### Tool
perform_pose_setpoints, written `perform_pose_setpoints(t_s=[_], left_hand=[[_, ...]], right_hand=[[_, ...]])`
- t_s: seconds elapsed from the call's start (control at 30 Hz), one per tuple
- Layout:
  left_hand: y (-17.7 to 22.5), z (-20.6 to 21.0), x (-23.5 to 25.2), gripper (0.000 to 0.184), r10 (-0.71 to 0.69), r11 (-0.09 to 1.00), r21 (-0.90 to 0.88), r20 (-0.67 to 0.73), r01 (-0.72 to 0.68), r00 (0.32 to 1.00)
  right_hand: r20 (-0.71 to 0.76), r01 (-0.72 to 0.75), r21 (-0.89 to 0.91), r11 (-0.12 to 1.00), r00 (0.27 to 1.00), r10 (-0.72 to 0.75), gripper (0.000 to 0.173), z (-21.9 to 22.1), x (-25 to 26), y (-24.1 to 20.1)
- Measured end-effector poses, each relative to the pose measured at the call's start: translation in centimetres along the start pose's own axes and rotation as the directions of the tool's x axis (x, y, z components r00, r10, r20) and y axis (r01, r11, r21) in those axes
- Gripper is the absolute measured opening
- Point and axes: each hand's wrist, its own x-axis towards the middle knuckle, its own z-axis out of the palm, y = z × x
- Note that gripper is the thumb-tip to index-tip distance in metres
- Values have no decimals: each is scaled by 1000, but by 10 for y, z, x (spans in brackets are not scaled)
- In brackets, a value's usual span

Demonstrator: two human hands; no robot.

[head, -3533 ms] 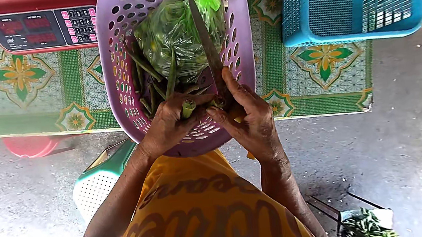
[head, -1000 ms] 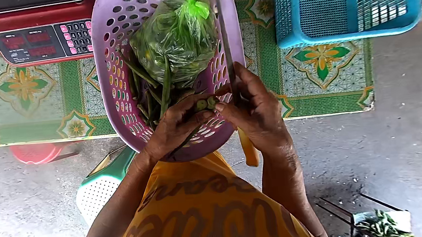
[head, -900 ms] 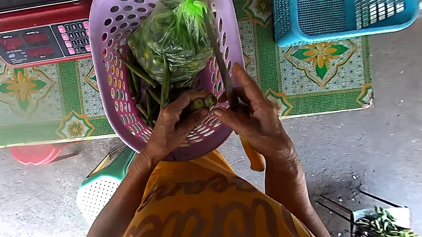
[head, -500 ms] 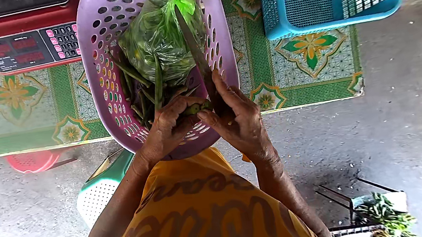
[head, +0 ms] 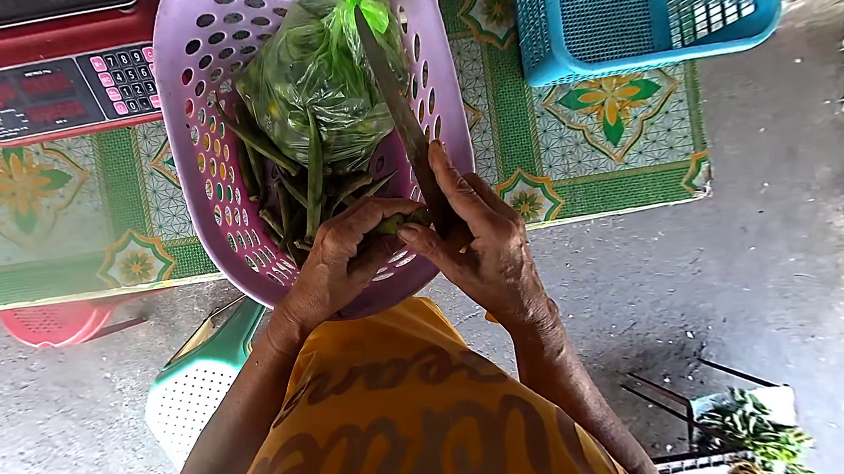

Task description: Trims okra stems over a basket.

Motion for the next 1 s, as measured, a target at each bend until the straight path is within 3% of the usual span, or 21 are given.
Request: perform_pose_setpoints(t_s=[0.33, 0.67, 1.0], left_hand=[[1, 6, 0, 29, -6, 999, 34, -59, 8, 998], [6, 13, -1, 31, 7, 963, 266, -176, 40, 984], [1, 29, 8, 27, 213, 835, 549, -396, 45, 893]], right_hand=[[-1, 1, -23, 1000, 1000, -1, 63, 1, 0, -3], [-27, -9, -100, 995, 1000, 6, 57, 9, 4, -8], [-101, -54, -102, 993, 994, 44, 51, 25, 15, -25]])
